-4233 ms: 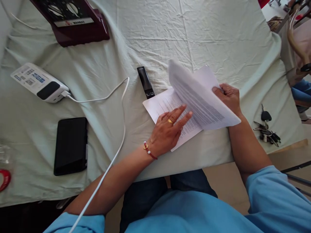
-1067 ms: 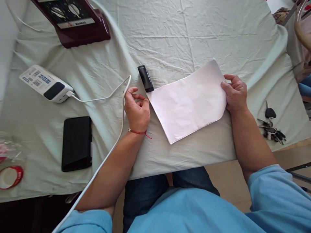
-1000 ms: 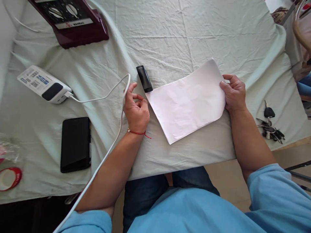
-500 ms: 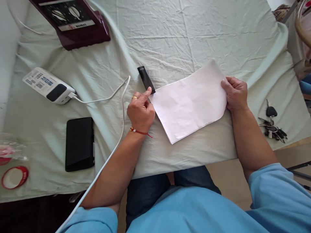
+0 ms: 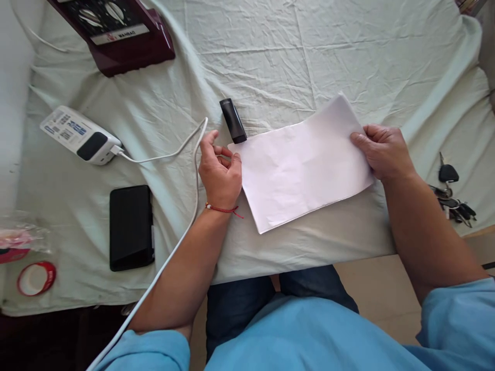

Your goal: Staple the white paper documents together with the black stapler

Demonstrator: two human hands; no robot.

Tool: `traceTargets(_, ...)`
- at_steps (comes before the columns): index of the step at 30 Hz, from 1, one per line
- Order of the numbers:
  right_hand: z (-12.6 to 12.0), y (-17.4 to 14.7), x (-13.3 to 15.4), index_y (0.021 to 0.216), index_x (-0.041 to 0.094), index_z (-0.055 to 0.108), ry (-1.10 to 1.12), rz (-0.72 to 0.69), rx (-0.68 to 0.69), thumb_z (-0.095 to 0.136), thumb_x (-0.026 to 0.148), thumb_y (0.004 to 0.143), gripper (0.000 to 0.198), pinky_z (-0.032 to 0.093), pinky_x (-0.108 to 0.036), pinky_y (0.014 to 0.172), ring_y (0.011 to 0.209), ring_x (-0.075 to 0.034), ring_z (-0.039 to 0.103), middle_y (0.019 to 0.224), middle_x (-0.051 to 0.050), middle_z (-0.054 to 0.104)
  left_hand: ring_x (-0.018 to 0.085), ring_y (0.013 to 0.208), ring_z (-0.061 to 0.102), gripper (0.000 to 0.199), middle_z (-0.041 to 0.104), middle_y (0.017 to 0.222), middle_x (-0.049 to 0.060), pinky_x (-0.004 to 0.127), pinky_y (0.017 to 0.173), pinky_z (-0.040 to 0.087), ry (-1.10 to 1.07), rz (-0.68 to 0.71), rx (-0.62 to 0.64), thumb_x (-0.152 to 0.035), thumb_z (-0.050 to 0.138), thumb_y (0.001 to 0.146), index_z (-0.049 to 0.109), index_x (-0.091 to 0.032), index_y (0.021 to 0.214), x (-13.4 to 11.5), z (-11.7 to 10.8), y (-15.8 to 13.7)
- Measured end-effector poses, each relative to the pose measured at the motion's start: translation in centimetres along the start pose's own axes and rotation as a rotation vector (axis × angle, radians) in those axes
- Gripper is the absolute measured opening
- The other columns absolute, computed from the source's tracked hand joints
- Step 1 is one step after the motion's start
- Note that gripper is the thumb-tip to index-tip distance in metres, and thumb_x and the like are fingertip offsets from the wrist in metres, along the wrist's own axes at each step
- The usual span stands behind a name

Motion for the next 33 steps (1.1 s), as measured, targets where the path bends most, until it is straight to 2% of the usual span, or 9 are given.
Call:
traceTargets(5, -0.7, -4.0, -1.2, 0.078, 0.021, 0.079, 0.145, 0.348, 0.143, 0.1, 0.037, 0.069, 0.028, 0.049, -0.025, 0.05, 0.063, -0.016, 0.063, 0.08, -0.005, 0.078, 0.018, 0.081, 0.065, 0.034, 0.071, 0.117, 0.008, 0.039, 0.092, 0.06, 0.135, 0.003, 0.063, -0.017, 0.072, 0.087, 0.071, -0.02, 0.121, 0.4, 0.4, 0.3)
traceTargets(8, -2.0, -6.2, -2.2, 0.084, 0.023, 0.083, 0.169, 0.413, 0.122, 0.102, 0.041, 0.067, 0.031, 0.057, -0.024, 0.054, 0.067, -0.017, 0.069, 0.082, -0.005, 0.08, 0.023, 0.087, 0.07, 0.028, 0.07, 0.121, 0.012, 0.045, 0.098, 0.061, 0.205, 0.024, 0.102, -0.019, 0.075, 0.086, 0.076, -0.019, 0.114, -0.1, 0.6, 0.2)
traceTargets(11, -2.4, -7.8, -3.1, 0.086, 0.026, 0.087, 0.148, 0.412, 0.138, 0.102, 0.046, 0.069, 0.031, 0.056, -0.025, 0.053, 0.066, -0.018, 0.069, 0.081, -0.004, 0.081, 0.027, 0.097, 0.073, 0.033, 0.07, 0.127, 0.014, 0.047, 0.101, 0.061, 0.22, 0.052, 0.118, -0.024, 0.079, 0.088, 0.077, -0.019, 0.121, -0.6, 0.6, 0.1)
traceTargets(17, -2.8, -7.7, -2.5, 0.092, 0.028, 0.092, 0.127, 0.27, 0.104, 0.104, 0.057, 0.072, 0.037, 0.055, -0.026, 0.053, 0.067, -0.017, 0.067, 0.087, -0.005, 0.083, 0.018, 0.077, 0.063, 0.023, 0.073, 0.111, 0.007, 0.037, 0.088, 0.057, 0.194, 0.073, 0.174, -0.031, 0.077, 0.094, 0.073, -0.021, 0.114, -0.8, 0.5, 0.1)
traceTargets(21, -3.8, -4.8, -0.7, 0.09, 0.026, 0.092, 0.068, 0.095, 0.078, 0.106, 0.064, 0.067, 0.046, 0.051, -0.029, 0.053, 0.067, -0.018, 0.064, 0.082, -0.007, 0.079, 0.015, 0.071, 0.06, 0.024, 0.071, 0.095, 0.002, 0.03, 0.074, 0.051, 0.035, -0.001, 0.109, -0.041, 0.074, 0.099, 0.069, -0.021, 0.111, -0.7, -0.2, 0.2)
traceTargets(26, -4.0, -0.6, -0.9, 0.092, 0.024, 0.088, 0.097, -0.025, -0.012, 0.106, 0.059, 0.065, 0.048, 0.047, -0.031, 0.06, 0.073, -0.018, 0.061, 0.084, -0.006, 0.075, 0.012, 0.061, 0.049, 0.037, 0.059, 0.071, -0.002, 0.028, 0.061, 0.04, -0.102, 0.002, 0.178, -0.055, 0.067, 0.103, 0.065, -0.022, 0.086, -1.9, 0.0, -0.2)
traceTargets(29, -2.7, 0.1, -1.3, 0.068, 0.02, 0.065, -0.093, -0.097, 0.027, 0.098, 0.054, 0.079, 0.049, 0.026, -0.03, 0.055, 0.063, -0.011, 0.037, 0.065, 0.001, 0.048, 0.012, 0.06, 0.049, 0.027, 0.06, 0.069, -0.003, 0.028, 0.061, 0.041, -0.081, 0.017, 0.184, -0.045, 0.07, 0.097, 0.066, -0.022, 0.083, -2.4, -0.2, -0.3)
traceTargets(31, -2.2, -0.3, -1.1, 0.068, 0.021, 0.059, -0.188, -0.175, 0.02, 0.092, 0.047, 0.088, 0.047, 0.025, -0.031, 0.057, 0.064, -0.011, 0.034, 0.066, 0.002, 0.042, 0.013, 0.061, 0.051, 0.019, 0.063, 0.069, -0.002, 0.028, 0.062, 0.043, -0.029, 0.03, 0.189, -0.037, 0.07, 0.093, 0.068, -0.022, 0.082, -2.5, -0.2, -0.4)
traceTargets(33, -2.2, -0.8, -0.9, 0.077, 0.021, 0.067, -0.202, -0.211, -0.022, 0.088, 0.046, 0.09, 0.035, 0.029, -0.032, 0.06, 0.066, -0.012, 0.039, 0.069, 0.001, 0.048, 0.015, 0.063, 0.053, 0.017, 0.064, 0.069, -0.001, 0.029, 0.065, 0.046, 0.018, 0.043, 0.204, -0.034, 0.068, 0.093, 0.069, -0.023, 0.081, -2.4, -0.1, -0.4)
Point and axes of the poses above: each hand's wrist, its own y-axis towards the middle knuckle, its own z-axis out of the palm, x = y × z, the point moved 8 cm from there along y, towards the middle knuckle
